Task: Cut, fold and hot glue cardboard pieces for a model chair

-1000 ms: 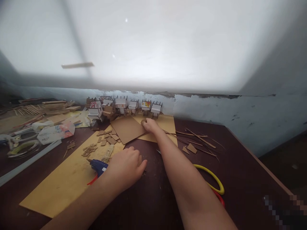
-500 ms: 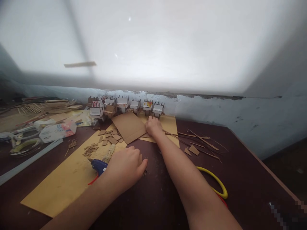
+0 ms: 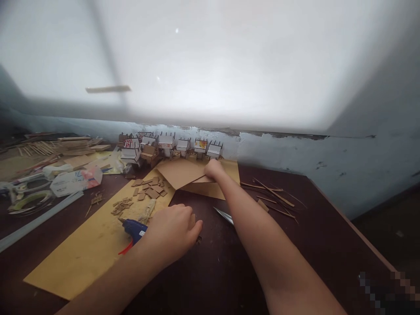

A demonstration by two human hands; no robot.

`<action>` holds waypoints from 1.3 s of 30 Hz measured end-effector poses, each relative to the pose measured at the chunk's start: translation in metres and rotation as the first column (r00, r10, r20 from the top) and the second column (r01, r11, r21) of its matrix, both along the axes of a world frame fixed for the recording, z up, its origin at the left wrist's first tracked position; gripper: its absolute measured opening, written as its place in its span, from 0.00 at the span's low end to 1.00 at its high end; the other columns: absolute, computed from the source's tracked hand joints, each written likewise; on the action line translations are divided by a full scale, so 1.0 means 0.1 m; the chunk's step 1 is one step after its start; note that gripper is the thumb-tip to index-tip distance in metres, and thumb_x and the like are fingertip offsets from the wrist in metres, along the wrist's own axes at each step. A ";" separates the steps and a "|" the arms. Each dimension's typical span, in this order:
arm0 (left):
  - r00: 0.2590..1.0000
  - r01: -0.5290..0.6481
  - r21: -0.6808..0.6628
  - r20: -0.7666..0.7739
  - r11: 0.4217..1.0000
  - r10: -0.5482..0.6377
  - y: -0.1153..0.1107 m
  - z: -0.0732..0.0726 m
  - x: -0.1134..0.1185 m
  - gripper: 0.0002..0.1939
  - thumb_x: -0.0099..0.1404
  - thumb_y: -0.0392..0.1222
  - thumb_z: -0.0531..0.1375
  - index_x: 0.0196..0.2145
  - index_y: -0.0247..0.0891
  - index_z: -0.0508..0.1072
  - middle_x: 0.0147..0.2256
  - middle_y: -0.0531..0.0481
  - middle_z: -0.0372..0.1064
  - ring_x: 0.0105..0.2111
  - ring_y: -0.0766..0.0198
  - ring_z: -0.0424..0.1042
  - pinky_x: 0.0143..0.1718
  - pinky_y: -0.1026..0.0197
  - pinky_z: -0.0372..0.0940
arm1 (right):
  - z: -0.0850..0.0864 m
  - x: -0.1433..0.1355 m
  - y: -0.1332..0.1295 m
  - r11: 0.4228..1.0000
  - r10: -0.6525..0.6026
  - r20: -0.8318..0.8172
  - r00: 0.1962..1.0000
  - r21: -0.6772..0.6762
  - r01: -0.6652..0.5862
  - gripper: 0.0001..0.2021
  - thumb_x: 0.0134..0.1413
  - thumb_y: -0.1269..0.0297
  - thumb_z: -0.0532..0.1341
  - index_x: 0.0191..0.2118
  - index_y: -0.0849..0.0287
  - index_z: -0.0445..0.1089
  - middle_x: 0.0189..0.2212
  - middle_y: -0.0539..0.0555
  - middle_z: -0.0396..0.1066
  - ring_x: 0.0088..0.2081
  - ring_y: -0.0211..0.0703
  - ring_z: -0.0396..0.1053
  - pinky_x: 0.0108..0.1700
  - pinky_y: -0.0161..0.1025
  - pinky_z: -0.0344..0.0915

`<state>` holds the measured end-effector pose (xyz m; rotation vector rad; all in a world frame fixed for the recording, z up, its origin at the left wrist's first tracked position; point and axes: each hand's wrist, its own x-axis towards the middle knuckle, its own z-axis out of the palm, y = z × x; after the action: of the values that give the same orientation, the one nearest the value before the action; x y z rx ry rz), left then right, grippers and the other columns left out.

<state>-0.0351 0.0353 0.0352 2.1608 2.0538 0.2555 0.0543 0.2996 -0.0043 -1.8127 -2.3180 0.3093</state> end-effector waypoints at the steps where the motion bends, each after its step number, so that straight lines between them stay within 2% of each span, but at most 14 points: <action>1: 1.000 0.000 -0.001 0.004 1.000 0.000 0.00 0.01 0.00 0.19 0.68 0.48 0.53 0.33 0.35 0.79 0.35 0.40 0.78 0.37 0.49 0.78 0.37 0.52 0.69 | 0.03 0.04 0.01 1.000 0.009 0.002 1.000 -0.014 -0.009 0.16 0.67 0.61 0.63 0.56 0.59 0.70 0.55 0.60 0.71 0.50 0.51 0.73 0.50 0.50 0.73; 6: 1.000 0.002 -0.007 0.018 1.000 -0.002 -0.02 0.01 0.03 0.19 0.68 0.48 0.53 0.32 0.35 0.80 0.34 0.40 0.79 0.37 0.47 0.79 0.37 0.51 0.69 | 0.06 0.08 -0.01 0.998 0.031 0.008 0.999 -0.053 -0.030 0.16 0.67 0.60 0.63 0.56 0.60 0.70 0.54 0.59 0.71 0.49 0.51 0.74 0.49 0.51 0.73; 11: 1.000 -0.001 -0.013 0.024 1.000 0.002 -0.02 0.00 0.05 0.19 0.68 0.49 0.53 0.33 0.35 0.80 0.34 0.39 0.79 0.36 0.46 0.79 0.35 0.51 0.69 | 0.10 -0.01 0.03 1.000 0.016 0.019 1.000 0.008 -0.016 0.17 0.67 0.60 0.63 0.57 0.60 0.70 0.55 0.60 0.71 0.50 0.51 0.74 0.50 0.51 0.73; 15: 1.000 0.007 -0.037 0.029 0.999 -0.006 -0.02 0.00 0.07 0.19 0.68 0.49 0.53 0.34 0.34 0.81 0.35 0.39 0.79 0.36 0.47 0.79 0.36 0.51 0.70 | 0.20 0.09 0.15 0.999 0.014 0.031 0.999 0.048 -0.016 0.16 0.68 0.60 0.63 0.57 0.59 0.70 0.55 0.59 0.71 0.49 0.51 0.74 0.50 0.52 0.73; 20: 0.999 0.014 -0.062 0.043 0.998 -0.011 -0.02 0.01 0.08 0.20 0.68 0.48 0.52 0.36 0.34 0.81 0.36 0.38 0.80 0.37 0.46 0.79 0.37 0.51 0.70 | 0.28 0.43 0.26 0.998 0.001 0.073 0.997 0.059 -0.005 0.16 0.67 0.60 0.63 0.57 0.59 0.70 0.55 0.59 0.71 0.49 0.51 0.74 0.50 0.52 0.73; 24: 0.999 0.022 -0.086 0.044 0.996 -0.019 -0.03 0.01 0.08 0.20 0.68 0.48 0.53 0.33 0.35 0.81 0.35 0.39 0.80 0.37 0.46 0.79 0.35 0.50 0.70 | 0.28 0.75 0.28 0.999 -0.025 0.121 0.992 0.032 0.021 0.15 0.68 0.60 0.62 0.56 0.58 0.70 0.55 0.59 0.71 0.49 0.50 0.74 0.50 0.51 0.73; 31: 0.999 0.014 -0.083 0.034 0.996 -0.011 -0.02 -0.01 0.10 0.19 0.68 0.49 0.53 0.36 0.35 0.81 0.36 0.39 0.80 0.37 0.46 0.79 0.35 0.50 0.70 | 0.29 1.14 0.35 0.979 -0.206 0.175 0.963 0.044 0.201 0.15 0.68 0.60 0.63 0.56 0.58 0.70 0.55 0.59 0.71 0.50 0.50 0.73 0.50 0.51 0.73; 35: 0.999 0.029 -0.083 0.030 0.996 -0.027 -0.04 -0.02 0.10 0.19 0.68 0.49 0.53 0.34 0.36 0.81 0.36 0.40 0.80 0.37 0.47 0.79 0.35 0.51 0.69 | 0.32 1.42 0.23 0.933 -0.358 0.171 0.918 0.087 0.348 0.17 0.67 0.61 0.64 0.56 0.61 0.70 0.55 0.61 0.71 0.49 0.51 0.74 0.50 0.51 0.73; 39: 0.999 0.031 -0.081 0.028 0.996 -0.029 -0.04 -0.02 0.10 0.19 0.68 0.49 0.53 0.35 0.36 0.80 0.36 0.40 0.80 0.37 0.47 0.79 0.34 0.52 0.69 | 0.41 1.73 -0.03 0.885 -0.464 0.166 0.870 0.128 0.448 0.16 0.67 0.60 0.63 0.56 0.60 0.70 0.55 0.61 0.71 0.50 0.51 0.73 0.50 0.51 0.73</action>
<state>-0.0252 0.0314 0.0331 2.1270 1.9800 0.1927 0.2277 0.2971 0.0367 -2.3547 -1.8809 -0.0394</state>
